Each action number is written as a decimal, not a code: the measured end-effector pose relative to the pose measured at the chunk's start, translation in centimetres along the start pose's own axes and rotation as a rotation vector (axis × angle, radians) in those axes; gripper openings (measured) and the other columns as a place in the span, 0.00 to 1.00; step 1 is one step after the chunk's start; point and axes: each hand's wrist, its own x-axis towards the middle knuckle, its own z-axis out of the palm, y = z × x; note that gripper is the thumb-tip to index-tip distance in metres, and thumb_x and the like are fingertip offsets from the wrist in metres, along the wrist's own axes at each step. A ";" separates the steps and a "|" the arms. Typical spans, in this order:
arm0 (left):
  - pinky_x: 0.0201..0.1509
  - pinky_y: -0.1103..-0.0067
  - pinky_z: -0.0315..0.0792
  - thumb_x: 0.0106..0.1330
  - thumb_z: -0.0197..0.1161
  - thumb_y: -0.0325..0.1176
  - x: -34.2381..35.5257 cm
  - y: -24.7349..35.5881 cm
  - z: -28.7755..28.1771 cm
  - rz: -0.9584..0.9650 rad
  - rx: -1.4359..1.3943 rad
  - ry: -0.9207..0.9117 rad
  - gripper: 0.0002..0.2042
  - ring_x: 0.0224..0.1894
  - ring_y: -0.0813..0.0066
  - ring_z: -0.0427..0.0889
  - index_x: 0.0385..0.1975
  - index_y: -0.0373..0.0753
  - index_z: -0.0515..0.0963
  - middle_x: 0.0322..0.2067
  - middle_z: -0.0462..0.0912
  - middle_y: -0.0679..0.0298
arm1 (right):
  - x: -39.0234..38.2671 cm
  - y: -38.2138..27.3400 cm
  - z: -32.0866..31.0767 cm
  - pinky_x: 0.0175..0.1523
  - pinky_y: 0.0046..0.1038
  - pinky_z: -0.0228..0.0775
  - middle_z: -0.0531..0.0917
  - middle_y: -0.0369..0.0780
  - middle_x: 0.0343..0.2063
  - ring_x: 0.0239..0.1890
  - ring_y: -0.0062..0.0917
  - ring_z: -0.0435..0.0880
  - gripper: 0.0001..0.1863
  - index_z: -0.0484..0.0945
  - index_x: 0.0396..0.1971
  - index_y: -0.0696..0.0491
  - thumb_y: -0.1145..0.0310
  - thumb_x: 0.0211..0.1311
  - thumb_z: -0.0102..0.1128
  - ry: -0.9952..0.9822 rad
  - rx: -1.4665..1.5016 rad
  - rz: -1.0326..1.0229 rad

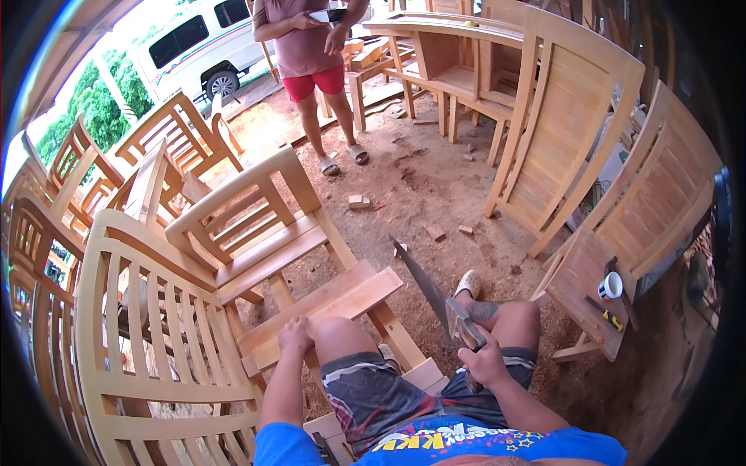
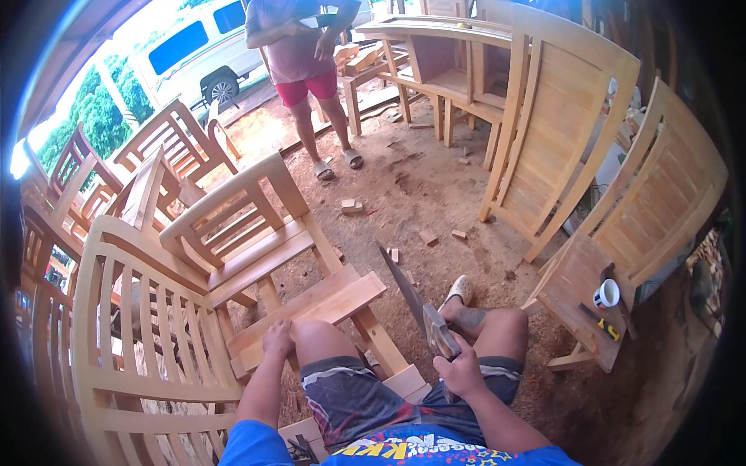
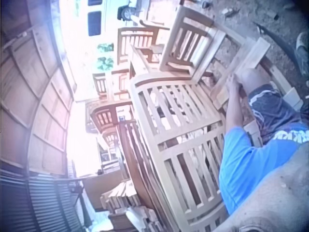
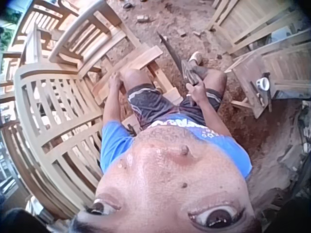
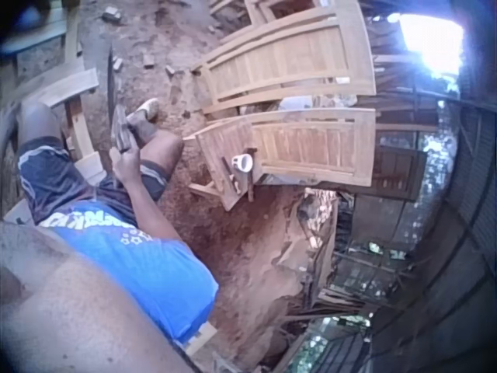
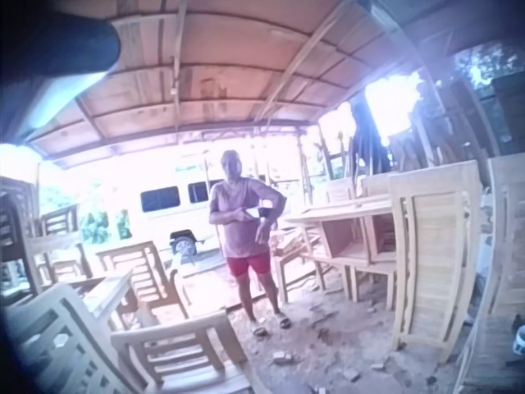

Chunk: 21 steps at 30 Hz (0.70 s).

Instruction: Measure, mark, and saw wooden slats to fit into a furniture frame.

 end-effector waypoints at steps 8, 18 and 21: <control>0.58 0.58 0.78 0.74 0.56 0.39 1.7 -2.7 2.8 0.042 -0.192 0.082 0.13 0.57 0.50 0.83 0.54 0.50 0.79 0.55 0.82 0.55 | 0.0 -1.7 0.5 0.64 0.32 0.73 0.85 0.50 0.52 0.58 0.33 0.84 0.34 0.72 0.64 0.65 0.70 0.56 0.65 -0.018 -0.141 -0.242; 0.58 0.61 0.79 0.74 0.55 0.41 0.7 -1.6 2.3 0.023 -0.055 0.032 0.11 0.58 0.50 0.84 0.50 0.48 0.79 0.55 0.82 0.56 | -1.5 0.5 -0.9 0.63 0.32 0.74 0.85 0.51 0.51 0.56 0.33 0.86 0.34 0.72 0.65 0.64 0.69 0.57 0.65 -0.006 -0.208 -0.209; 0.59 0.62 0.79 0.74 0.56 0.38 1.0 -1.2 1.0 0.035 -0.102 0.010 0.11 0.58 0.51 0.83 0.50 0.47 0.79 0.56 0.82 0.56 | -1.7 0.3 -1.2 0.61 0.32 0.75 0.86 0.50 0.49 0.54 0.33 0.86 0.34 0.72 0.65 0.63 0.69 0.56 0.65 0.011 -0.216 -0.179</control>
